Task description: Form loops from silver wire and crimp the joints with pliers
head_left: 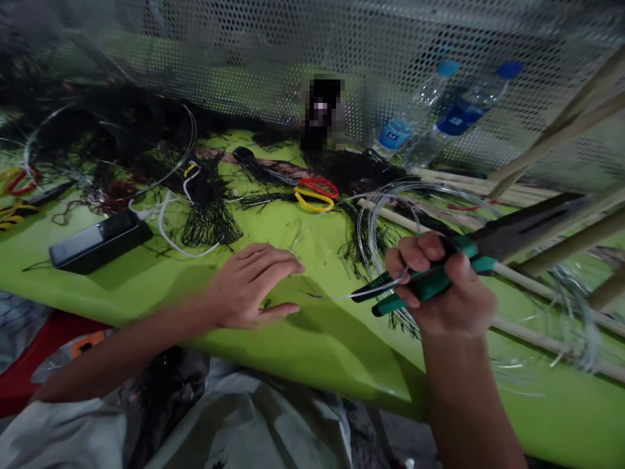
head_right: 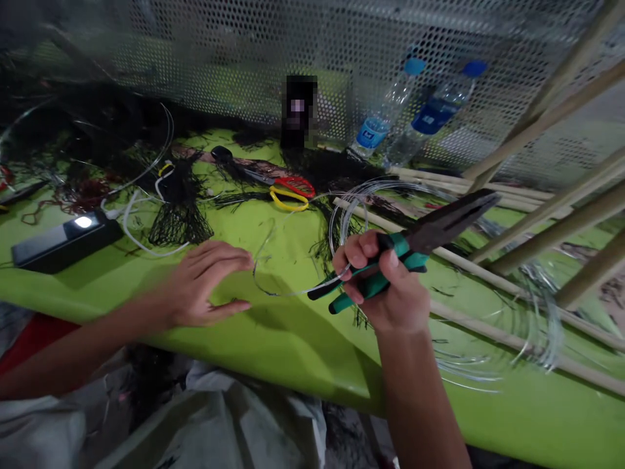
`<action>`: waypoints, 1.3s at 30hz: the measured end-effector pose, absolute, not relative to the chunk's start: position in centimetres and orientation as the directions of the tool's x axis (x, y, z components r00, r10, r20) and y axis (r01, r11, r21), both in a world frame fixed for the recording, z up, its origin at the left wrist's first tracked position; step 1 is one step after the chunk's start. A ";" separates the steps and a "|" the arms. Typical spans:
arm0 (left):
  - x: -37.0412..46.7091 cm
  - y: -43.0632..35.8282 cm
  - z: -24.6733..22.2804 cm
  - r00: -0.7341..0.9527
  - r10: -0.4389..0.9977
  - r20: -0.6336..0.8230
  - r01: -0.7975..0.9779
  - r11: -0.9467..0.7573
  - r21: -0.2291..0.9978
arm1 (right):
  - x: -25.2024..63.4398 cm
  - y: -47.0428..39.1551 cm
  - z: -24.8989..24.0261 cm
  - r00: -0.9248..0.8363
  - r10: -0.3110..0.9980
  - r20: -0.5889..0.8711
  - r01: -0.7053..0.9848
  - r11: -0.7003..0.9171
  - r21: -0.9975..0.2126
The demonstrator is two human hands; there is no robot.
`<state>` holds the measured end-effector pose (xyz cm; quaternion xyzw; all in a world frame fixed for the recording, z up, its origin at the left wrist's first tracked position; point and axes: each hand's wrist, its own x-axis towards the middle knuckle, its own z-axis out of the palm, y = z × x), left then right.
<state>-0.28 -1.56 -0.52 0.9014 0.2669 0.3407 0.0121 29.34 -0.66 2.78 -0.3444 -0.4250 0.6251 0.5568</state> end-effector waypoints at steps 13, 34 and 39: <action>1.6 1.0 -0.8 0.665 0.484 0.569 0.396 -0.874 0.281 | 29.6 -0.1 2.4 -0.051 0.997 -0.056 -0.395 -0.072 -0.916; 1.3 1.7 2.6 0.462 0.469 0.753 0.520 -0.831 0.199 | 27.8 -0.4 0.3 0.254 0.966 0.044 -0.062 0.062 -0.996; 0.9 2.4 5.6 0.507 0.174 0.844 0.541 -0.827 -0.155 | 28.0 -2.3 0.9 0.183 0.966 0.183 0.146 0.157 -0.977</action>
